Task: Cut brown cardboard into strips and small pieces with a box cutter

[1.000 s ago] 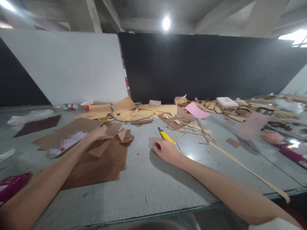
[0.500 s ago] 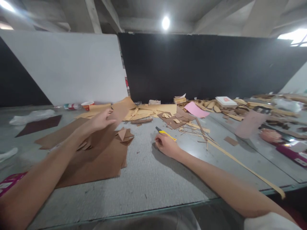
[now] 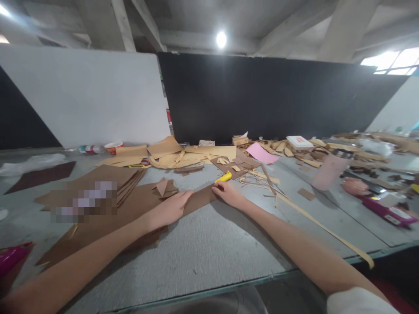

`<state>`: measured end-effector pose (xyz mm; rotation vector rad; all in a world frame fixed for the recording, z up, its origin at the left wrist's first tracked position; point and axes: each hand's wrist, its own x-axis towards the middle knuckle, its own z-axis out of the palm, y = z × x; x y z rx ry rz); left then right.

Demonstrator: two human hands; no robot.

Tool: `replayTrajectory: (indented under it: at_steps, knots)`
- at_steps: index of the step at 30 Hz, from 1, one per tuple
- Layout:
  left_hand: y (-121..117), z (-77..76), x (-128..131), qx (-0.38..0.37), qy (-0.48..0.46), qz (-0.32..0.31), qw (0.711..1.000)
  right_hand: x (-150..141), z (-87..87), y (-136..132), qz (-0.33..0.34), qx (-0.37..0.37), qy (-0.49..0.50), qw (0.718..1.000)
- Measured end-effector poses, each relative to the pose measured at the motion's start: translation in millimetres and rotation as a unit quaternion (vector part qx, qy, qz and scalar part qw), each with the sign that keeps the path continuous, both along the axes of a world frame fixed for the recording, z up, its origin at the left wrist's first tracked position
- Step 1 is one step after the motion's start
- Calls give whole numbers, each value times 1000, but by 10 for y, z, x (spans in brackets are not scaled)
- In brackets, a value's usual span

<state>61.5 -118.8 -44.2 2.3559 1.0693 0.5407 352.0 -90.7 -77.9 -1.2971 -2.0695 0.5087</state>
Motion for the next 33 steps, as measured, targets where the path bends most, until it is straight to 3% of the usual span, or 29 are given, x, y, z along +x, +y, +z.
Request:
replayTrajectory:
  at_steps: [3, 6, 20, 33]
  knots:
    - [-60, -79, 7, 124, 38, 8, 992, -62, -26, -40, 7, 9, -5, 1000]
    - [-134, -92, 34, 178, 44, 19, 983, -130, -20, -106, 16, 2, 11, 1000]
    - [-202, -139, 90, 229, 23, -14, 973, -264, -14, -231, 44, -77, 125, 988]
    - [-195, -167, 99, 211, 7, 1, 977, -269, -5, -237, 32, -37, 93, 994]
